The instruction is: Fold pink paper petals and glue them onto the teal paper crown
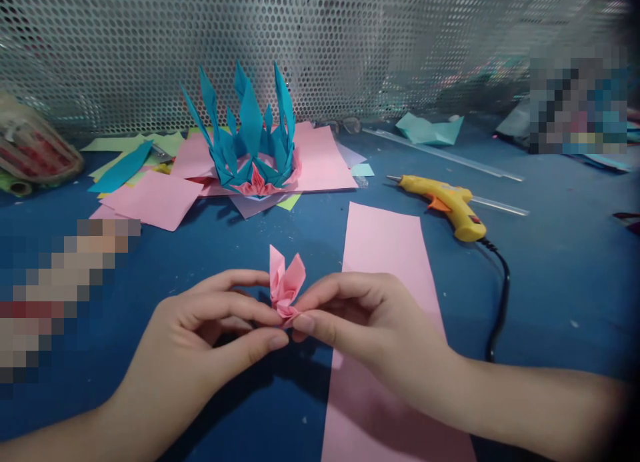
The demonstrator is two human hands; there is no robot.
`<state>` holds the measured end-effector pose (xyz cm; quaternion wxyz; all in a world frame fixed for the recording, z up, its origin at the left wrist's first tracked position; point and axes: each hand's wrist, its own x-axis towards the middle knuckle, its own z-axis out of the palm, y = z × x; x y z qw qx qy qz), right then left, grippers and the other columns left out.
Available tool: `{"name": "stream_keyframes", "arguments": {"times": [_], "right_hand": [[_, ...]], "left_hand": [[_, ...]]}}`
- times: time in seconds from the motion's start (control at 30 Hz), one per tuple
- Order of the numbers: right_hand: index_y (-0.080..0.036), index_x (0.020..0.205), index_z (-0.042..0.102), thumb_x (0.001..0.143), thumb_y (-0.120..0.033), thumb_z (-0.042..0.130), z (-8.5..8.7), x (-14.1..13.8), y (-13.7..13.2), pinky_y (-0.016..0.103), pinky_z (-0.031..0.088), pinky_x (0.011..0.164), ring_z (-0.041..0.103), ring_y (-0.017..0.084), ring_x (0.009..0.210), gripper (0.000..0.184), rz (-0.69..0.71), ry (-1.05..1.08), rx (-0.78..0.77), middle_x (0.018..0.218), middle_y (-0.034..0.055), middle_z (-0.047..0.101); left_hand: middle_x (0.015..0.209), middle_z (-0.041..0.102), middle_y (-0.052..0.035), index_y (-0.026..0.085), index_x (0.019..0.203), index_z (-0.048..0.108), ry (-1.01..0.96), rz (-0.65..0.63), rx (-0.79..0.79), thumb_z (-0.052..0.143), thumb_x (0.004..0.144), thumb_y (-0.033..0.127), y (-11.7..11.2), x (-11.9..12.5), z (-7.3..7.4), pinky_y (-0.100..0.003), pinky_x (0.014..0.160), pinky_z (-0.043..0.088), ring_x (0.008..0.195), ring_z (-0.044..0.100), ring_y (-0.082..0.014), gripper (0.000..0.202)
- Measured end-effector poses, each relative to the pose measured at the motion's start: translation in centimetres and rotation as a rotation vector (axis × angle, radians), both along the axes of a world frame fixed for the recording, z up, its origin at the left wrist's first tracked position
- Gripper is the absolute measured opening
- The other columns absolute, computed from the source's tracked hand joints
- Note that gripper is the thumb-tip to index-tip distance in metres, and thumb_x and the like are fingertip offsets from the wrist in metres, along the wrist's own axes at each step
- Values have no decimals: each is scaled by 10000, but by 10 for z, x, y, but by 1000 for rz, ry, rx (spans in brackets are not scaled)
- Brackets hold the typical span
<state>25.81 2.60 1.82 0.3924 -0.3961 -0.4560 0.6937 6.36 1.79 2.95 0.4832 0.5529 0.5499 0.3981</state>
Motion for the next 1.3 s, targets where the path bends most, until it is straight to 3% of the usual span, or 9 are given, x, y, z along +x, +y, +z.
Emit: {"name": "stream_keyframes", "arguments": {"times": [0.17,0.3,0.43,0.57,0.7,0.93,1.03,1.17,1.3], "right_hand": [[-200,762,785,731,-376,853,0,-2,-3,245,549,622,686,151,675,191,12,-123,132,754,38,777],[-204,782,783,781,-313,801,-1,-3,-5,241,521,609,676,146,670,110,2,-201,204,764,31,780],[-214,818,778,818,-235,771,0,0,-8,211,494,561,678,127,655,23,-32,-255,404,779,11,779],[-216,890,769,881,-170,708,1,6,-7,211,534,621,707,134,718,77,50,-324,654,855,19,783],[-219,912,733,930,-186,664,3,8,-6,194,541,636,699,118,695,78,79,-402,724,853,8,773],[-239,918,652,954,-96,587,4,9,-5,181,551,698,702,108,746,162,34,-414,887,854,-2,761],[-240,940,657,972,-100,573,3,10,-5,182,563,721,716,112,789,167,85,-376,942,882,7,771],[-212,895,675,939,-155,662,3,9,-5,189,564,741,709,120,768,74,119,-347,976,838,23,770],[-225,733,584,894,-267,711,5,6,-6,231,530,609,645,128,627,209,43,-365,771,675,3,699]], "left_hand": [[933,685,-27,336,589,787,125,-46,83,839,678,280,-4,-1,-4,-167,508,509,898,708,-219,117],[977,609,-31,292,600,742,141,-57,95,802,727,291,-6,-4,-10,-166,489,451,943,660,-215,141],[933,564,-24,258,554,690,141,-63,96,783,709,262,-8,0,-7,-173,496,425,854,615,-181,181],[883,563,-14,246,520,664,150,-36,128,737,679,216,-13,6,0,-194,534,447,753,593,-150,177],[878,577,-22,245,514,650,135,-37,163,735,658,178,-15,8,1,-194,518,465,780,622,-170,180],[834,665,18,239,791,636,-288,-85,-70,877,685,249,1,-1,-4,-180,641,575,704,662,-118,263],[848,754,0,241,935,649,-374,-107,-189,833,780,317,8,-4,-6,-152,649,572,729,689,-110,252],[816,762,40,247,920,644,-356,-96,-190,848,762,211,9,-4,-7,-140,683,581,762,709,-104,261],[760,744,64,249,862,723,-304,-56,-151,858,729,163,7,-2,-4,-139,693,598,730,712,-95,208]]}}
